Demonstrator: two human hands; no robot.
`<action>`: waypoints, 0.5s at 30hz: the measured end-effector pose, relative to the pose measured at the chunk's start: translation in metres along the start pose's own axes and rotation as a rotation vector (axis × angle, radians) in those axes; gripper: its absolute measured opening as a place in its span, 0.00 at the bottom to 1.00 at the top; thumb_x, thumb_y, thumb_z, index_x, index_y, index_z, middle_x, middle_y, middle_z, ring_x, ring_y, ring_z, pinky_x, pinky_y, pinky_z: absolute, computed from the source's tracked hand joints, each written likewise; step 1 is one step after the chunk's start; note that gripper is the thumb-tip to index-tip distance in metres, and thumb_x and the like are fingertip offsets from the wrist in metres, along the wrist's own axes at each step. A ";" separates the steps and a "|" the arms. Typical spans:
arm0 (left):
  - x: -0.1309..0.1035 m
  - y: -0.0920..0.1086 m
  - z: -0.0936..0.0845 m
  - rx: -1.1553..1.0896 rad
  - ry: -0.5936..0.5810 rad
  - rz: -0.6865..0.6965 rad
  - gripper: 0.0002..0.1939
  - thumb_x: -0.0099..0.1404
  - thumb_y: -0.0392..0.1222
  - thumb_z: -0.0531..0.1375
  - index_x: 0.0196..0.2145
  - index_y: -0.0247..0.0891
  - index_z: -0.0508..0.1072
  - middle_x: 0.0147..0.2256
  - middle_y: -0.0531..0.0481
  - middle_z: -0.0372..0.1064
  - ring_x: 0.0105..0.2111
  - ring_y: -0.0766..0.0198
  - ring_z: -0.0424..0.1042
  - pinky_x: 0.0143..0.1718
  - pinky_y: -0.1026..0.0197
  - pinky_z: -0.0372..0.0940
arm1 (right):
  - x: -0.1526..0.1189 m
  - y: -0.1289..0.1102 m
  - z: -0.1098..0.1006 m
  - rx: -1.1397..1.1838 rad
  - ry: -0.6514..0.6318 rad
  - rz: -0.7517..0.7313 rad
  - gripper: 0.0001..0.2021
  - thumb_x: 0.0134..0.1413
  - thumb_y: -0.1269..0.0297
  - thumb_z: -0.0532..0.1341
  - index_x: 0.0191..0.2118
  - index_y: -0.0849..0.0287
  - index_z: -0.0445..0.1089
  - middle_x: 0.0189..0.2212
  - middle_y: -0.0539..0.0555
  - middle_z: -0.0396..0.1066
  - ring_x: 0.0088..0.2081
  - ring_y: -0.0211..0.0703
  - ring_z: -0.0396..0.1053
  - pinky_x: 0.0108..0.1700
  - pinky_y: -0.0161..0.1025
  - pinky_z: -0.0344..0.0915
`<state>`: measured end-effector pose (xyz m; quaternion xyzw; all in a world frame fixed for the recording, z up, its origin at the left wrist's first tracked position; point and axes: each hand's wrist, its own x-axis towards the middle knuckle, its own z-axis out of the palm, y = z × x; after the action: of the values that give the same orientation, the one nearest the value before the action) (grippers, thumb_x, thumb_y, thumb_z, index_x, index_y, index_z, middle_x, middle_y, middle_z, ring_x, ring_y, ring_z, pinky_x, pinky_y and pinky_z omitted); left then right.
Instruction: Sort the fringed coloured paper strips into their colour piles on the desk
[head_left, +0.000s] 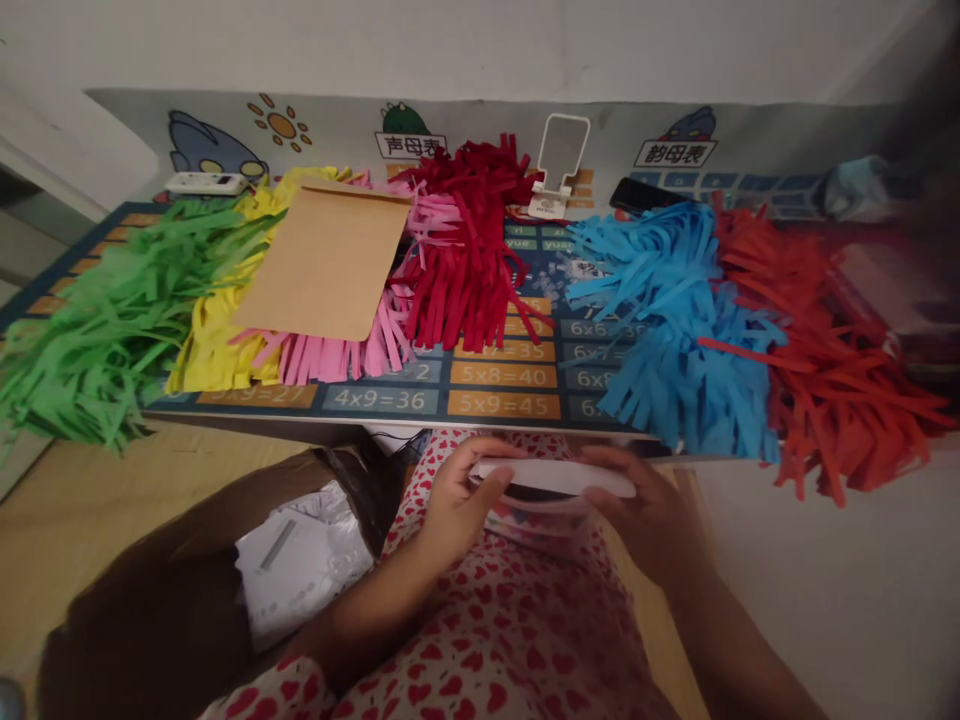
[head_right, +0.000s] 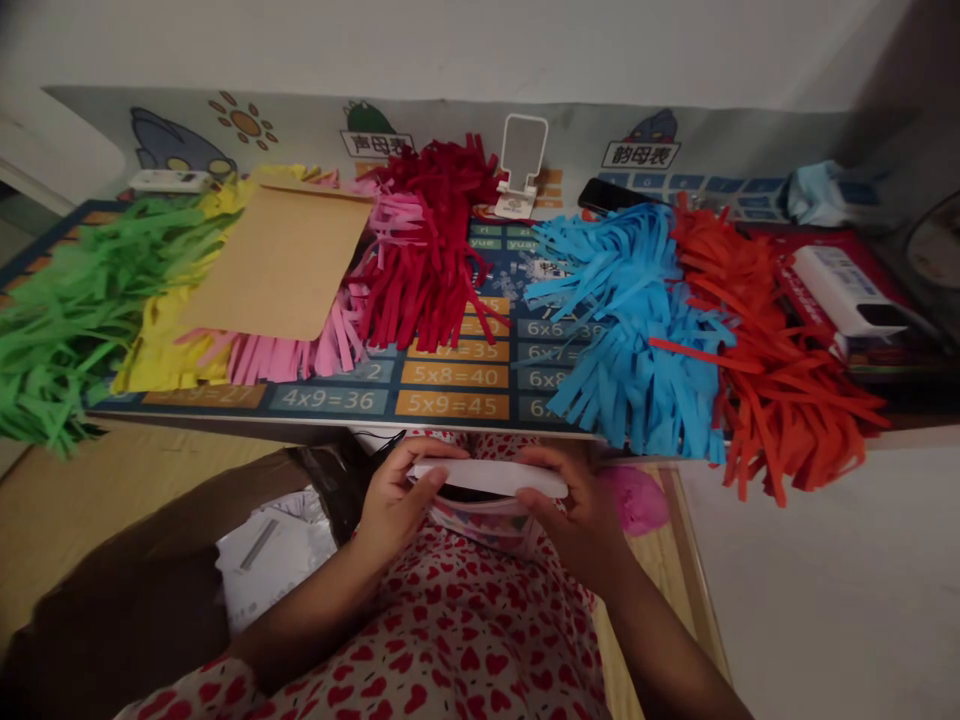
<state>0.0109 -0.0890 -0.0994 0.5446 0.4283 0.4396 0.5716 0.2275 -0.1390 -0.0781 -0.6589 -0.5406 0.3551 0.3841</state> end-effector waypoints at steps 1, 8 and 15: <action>-0.001 0.001 0.001 0.002 -0.001 -0.007 0.11 0.64 0.47 0.63 0.40 0.38 0.75 0.38 0.48 0.77 0.37 0.60 0.75 0.38 0.60 0.69 | -0.001 -0.001 0.001 0.018 0.013 0.028 0.15 0.50 0.56 0.64 0.44 0.54 0.74 0.41 0.54 0.78 0.38 0.49 0.76 0.39 0.42 0.75; 0.002 0.016 -0.010 0.284 -0.064 0.154 0.09 0.68 0.44 0.59 0.42 0.37 0.75 0.39 0.46 0.78 0.37 0.61 0.77 0.39 0.60 0.70 | -0.005 -0.006 0.007 0.088 0.097 0.100 0.14 0.47 0.58 0.65 0.40 0.55 0.76 0.38 0.54 0.79 0.36 0.47 0.77 0.38 0.39 0.74; 0.031 0.067 -0.009 0.989 -0.660 0.547 0.09 0.68 0.45 0.60 0.42 0.41 0.77 0.36 0.50 0.78 0.37 0.60 0.77 0.37 0.62 0.67 | -0.006 -0.005 0.005 0.137 -0.057 -0.016 0.12 0.49 0.59 0.66 0.41 0.53 0.76 0.35 0.52 0.79 0.34 0.45 0.77 0.35 0.36 0.73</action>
<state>0.0075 -0.0558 -0.0330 0.9390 0.2280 0.1300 0.2224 0.2196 -0.1437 -0.0755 -0.6162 -0.5310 0.4069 0.4157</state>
